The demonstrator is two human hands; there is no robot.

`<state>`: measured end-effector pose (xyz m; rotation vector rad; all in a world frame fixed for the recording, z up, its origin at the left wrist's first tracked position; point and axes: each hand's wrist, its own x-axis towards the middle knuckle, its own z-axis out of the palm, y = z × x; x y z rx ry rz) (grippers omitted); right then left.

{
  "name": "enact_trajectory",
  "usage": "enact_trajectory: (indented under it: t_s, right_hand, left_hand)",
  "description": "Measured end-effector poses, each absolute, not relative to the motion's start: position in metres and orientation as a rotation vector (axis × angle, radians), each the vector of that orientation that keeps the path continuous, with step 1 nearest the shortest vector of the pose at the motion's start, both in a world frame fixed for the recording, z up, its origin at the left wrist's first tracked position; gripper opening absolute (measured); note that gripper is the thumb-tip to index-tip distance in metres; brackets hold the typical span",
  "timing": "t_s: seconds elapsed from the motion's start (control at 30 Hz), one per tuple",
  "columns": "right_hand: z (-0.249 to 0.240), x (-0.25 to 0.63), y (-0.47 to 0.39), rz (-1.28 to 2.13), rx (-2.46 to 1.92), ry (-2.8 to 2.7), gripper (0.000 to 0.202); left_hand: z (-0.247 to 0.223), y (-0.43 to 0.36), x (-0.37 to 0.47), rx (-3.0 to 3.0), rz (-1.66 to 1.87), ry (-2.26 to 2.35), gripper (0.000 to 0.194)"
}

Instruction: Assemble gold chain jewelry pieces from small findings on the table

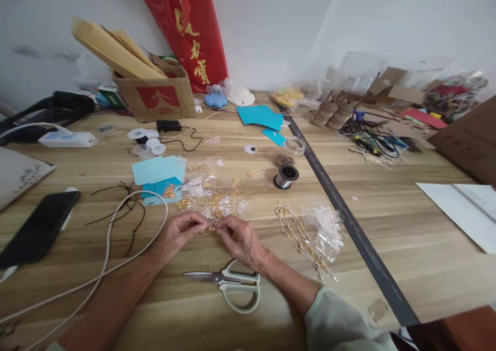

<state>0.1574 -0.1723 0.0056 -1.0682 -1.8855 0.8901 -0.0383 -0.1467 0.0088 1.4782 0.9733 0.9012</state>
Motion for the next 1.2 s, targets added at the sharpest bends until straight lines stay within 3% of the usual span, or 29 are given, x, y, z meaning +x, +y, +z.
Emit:
enact_trajectory:
  t_s: [1.2]
  right_hand:
    - [0.0084,0.1579,-0.1717,0.864,-1.068,-1.869,0.011]
  left_hand:
    - [0.0102,-0.1491,-0.0342,1.409,0.917,0.955,0.015]
